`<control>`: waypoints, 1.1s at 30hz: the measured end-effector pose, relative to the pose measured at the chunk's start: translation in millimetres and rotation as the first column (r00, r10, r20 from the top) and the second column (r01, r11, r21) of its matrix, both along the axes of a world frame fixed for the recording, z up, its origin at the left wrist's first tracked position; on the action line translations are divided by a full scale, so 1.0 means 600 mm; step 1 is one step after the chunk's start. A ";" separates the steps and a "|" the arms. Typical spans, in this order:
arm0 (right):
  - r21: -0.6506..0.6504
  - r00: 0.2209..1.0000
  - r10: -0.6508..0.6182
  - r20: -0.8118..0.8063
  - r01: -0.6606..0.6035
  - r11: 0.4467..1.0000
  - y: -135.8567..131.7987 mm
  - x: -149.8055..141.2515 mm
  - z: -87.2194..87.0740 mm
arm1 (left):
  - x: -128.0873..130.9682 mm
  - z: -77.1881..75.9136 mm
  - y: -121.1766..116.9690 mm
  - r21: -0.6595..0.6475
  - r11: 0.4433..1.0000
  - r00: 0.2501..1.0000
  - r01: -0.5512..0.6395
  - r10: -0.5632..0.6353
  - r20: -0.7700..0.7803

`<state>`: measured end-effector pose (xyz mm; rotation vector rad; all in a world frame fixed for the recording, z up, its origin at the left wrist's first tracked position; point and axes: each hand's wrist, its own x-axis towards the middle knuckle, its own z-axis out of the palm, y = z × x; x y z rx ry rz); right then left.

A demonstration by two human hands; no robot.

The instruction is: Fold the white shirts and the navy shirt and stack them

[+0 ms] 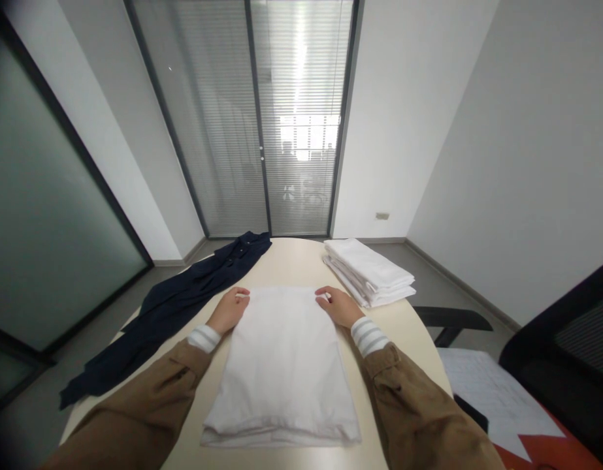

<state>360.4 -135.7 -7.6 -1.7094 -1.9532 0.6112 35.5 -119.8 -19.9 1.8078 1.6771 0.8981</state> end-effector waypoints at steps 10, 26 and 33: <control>-0.073 0.972 0.214 -0.093 -0.221 0.973 -0.007 0.028 0.007 | 0.009 0.006 -0.021 0.136 0.990 0.994 0.047 -0.033 -0.107; 0.312 0.954 0.079 0.290 -0.172 0.935 -0.024 -0.003 0.026 | 0.013 0.024 -0.035 -0.020 1.000 0.970 -0.023 0.017 -0.241; 0.219 0.864 0.416 0.284 -0.480 0.849 -0.055 -0.064 0.024 | 0.012 0.016 -0.035 -0.030 0.981 0.972 0.191 -0.193 -0.130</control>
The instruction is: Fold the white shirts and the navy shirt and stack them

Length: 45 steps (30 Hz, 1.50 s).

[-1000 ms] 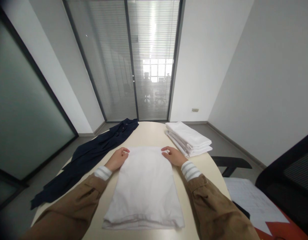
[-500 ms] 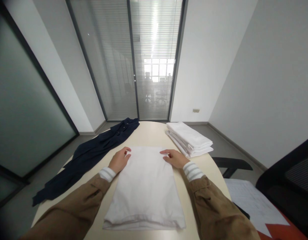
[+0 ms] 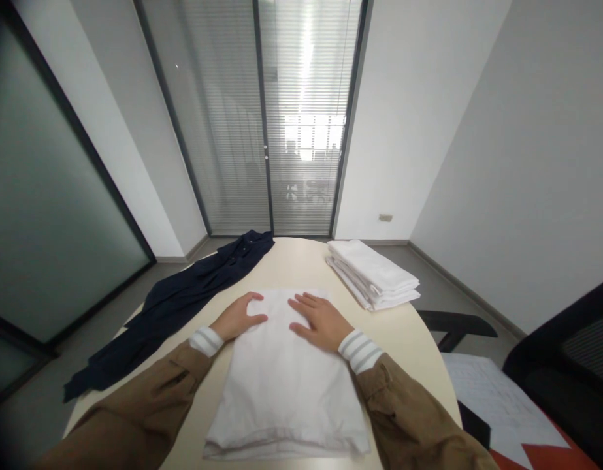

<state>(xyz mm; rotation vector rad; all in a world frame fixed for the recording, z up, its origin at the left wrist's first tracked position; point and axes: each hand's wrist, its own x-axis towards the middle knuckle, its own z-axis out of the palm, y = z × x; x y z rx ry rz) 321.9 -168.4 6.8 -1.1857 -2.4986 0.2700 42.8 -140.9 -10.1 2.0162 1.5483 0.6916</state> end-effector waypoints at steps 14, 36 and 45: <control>-0.089 0.994 -0.072 0.084 0.080 0.993 0.008 -0.011 -0.023 | 0.001 -0.016 0.007 0.267 0.960 0.980 -0.090 0.132 -0.146; 0.059 0.922 -0.384 0.051 0.381 0.923 0.057 0.012 -0.048 | 0.014 0.023 -0.007 0.368 0.872 0.920 0.324 -0.200 -0.336; 0.070 0.945 -0.269 -0.185 0.285 0.956 0.065 0.037 -0.057 | 0.036 0.044 -0.093 0.049 0.699 0.664 0.714 -0.653 -0.366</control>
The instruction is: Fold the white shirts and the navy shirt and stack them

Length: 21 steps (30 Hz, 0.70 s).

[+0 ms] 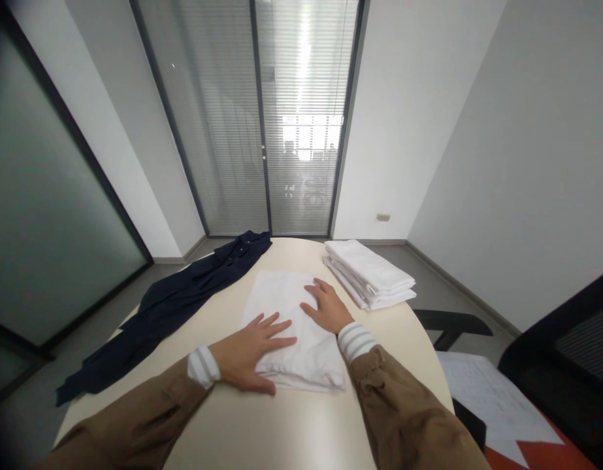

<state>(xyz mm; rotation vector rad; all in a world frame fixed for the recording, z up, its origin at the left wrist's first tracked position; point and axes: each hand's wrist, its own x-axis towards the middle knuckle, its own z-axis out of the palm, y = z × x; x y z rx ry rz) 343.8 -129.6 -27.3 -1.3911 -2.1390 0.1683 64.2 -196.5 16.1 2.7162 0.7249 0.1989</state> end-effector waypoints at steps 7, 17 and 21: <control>0.025 0.985 0.126 -0.122 -0.124 0.992 -0.021 -0.002 0.037 | 0.000 -0.028 0.026 0.103 0.982 0.985 -0.161 0.166 -0.048; -0.261 0.870 0.463 -0.172 -0.493 0.830 -0.068 0.008 0.056 | -0.023 -0.022 0.043 0.274 0.948 0.986 -0.163 0.150 0.067; -0.344 0.871 0.446 -0.205 -0.491 0.800 -0.074 0.016 0.045 | -0.021 -0.011 0.036 0.315 0.941 0.993 -0.120 0.108 0.058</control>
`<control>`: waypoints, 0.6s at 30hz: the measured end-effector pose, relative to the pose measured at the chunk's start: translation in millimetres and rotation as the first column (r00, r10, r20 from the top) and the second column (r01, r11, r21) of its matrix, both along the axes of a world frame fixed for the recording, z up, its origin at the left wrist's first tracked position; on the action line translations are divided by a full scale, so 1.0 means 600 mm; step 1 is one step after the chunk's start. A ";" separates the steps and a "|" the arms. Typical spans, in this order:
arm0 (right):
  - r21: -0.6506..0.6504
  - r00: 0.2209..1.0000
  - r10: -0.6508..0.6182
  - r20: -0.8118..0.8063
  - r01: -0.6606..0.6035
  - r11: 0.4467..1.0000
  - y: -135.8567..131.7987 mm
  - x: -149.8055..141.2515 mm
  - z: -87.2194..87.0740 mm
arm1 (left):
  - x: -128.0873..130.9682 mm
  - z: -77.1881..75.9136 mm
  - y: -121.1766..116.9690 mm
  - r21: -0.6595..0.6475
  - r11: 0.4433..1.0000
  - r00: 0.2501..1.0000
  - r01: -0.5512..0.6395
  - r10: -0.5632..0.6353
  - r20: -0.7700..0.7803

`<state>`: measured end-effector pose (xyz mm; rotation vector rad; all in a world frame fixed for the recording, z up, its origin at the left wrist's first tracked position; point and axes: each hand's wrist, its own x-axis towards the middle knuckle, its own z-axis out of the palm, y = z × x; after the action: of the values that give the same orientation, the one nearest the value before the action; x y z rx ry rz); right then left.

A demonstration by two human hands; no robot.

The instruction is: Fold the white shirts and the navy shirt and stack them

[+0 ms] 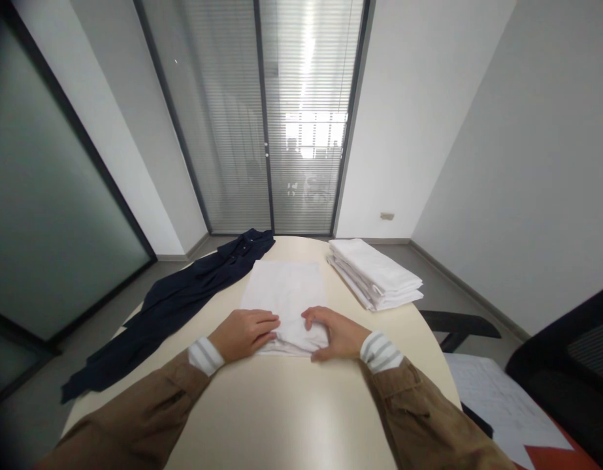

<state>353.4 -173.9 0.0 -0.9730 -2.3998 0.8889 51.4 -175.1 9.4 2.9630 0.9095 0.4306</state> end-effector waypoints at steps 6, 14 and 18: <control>-0.060 1.000 0.005 0.016 -0.004 0.998 -0.005 -0.001 0.003 | -0.001 0.026 -0.013 0.045 0.999 0.992 0.001 0.005 -0.128; -0.065 0.994 -0.039 -0.099 0.033 0.997 -0.006 0.001 0.008 | -0.005 0.015 -0.005 0.170 0.985 0.981 0.006 0.028 -0.194; -0.110 1.000 0.003 -0.031 -0.007 0.994 -0.004 0.001 0.011 | -0.011 0.011 -0.003 0.213 0.975 0.985 0.066 -0.029 -0.171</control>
<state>353.7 -176.3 6.4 -0.9868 -2.3498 1.0406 45.0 -176.6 16.1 3.2562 0.8530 0.3028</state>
